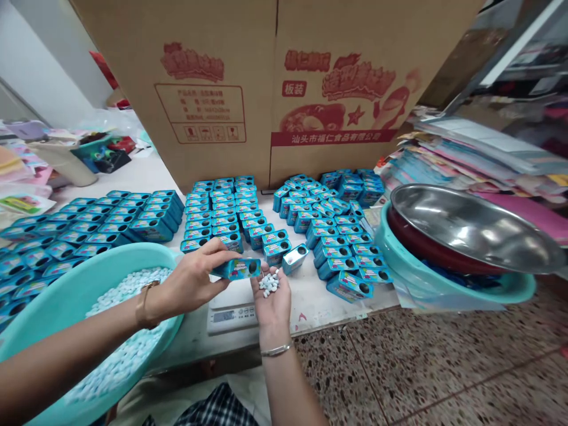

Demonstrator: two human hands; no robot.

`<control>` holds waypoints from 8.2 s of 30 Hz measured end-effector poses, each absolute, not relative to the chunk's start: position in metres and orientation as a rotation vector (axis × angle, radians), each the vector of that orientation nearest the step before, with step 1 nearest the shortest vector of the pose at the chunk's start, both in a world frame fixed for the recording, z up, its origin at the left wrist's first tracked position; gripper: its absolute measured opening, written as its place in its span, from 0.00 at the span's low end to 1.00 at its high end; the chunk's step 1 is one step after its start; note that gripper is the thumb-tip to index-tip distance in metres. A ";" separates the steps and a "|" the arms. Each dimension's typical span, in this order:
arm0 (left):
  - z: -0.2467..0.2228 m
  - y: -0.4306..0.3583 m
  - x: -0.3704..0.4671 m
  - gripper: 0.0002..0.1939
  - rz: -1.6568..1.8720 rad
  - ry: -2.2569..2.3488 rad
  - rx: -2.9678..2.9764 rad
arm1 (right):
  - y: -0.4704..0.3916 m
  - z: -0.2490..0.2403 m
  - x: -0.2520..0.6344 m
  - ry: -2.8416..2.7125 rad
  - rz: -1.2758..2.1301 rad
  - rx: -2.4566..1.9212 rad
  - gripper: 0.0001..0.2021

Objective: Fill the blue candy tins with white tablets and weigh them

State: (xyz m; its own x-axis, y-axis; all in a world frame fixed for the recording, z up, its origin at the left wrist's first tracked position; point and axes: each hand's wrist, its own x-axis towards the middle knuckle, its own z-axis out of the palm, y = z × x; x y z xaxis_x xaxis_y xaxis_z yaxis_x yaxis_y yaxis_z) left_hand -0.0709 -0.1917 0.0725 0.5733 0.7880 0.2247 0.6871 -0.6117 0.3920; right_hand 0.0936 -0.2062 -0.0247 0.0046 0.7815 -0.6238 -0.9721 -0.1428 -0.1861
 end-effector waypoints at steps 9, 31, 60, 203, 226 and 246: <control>0.084 -0.188 -0.051 0.15 0.232 1.217 2.729 | -0.202 -0.020 0.087 0.391 1.573 -0.686 0.10; 0.049 -0.182 -0.080 0.15 0.585 1.437 2.323 | -0.206 -0.014 0.100 0.458 1.582 -0.702 0.13; 0.050 -0.208 -0.161 0.27 0.653 1.564 2.244 | -0.201 -0.013 0.136 0.368 1.444 -0.819 0.12; 0.032 -0.189 -0.124 0.35 0.658 1.373 2.435 | -0.157 0.037 0.067 -0.172 1.575 -0.612 0.08; 0.015 -0.179 -0.098 0.28 0.647 1.268 2.300 | -0.156 0.033 0.041 -0.472 1.349 -0.755 0.14; 0.044 -0.192 -0.144 0.25 0.806 1.309 2.378 | -0.179 0.036 0.139 -0.101 1.602 -0.238 0.08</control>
State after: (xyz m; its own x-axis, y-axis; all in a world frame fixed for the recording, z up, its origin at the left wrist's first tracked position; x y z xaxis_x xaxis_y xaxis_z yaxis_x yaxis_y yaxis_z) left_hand -0.1442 -0.1918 0.0438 0.4246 0.8447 0.3258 0.6711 -0.5352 0.5130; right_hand 0.1390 -0.1791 0.0360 -0.0296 0.9955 -0.0903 -0.9764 -0.0481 -0.2108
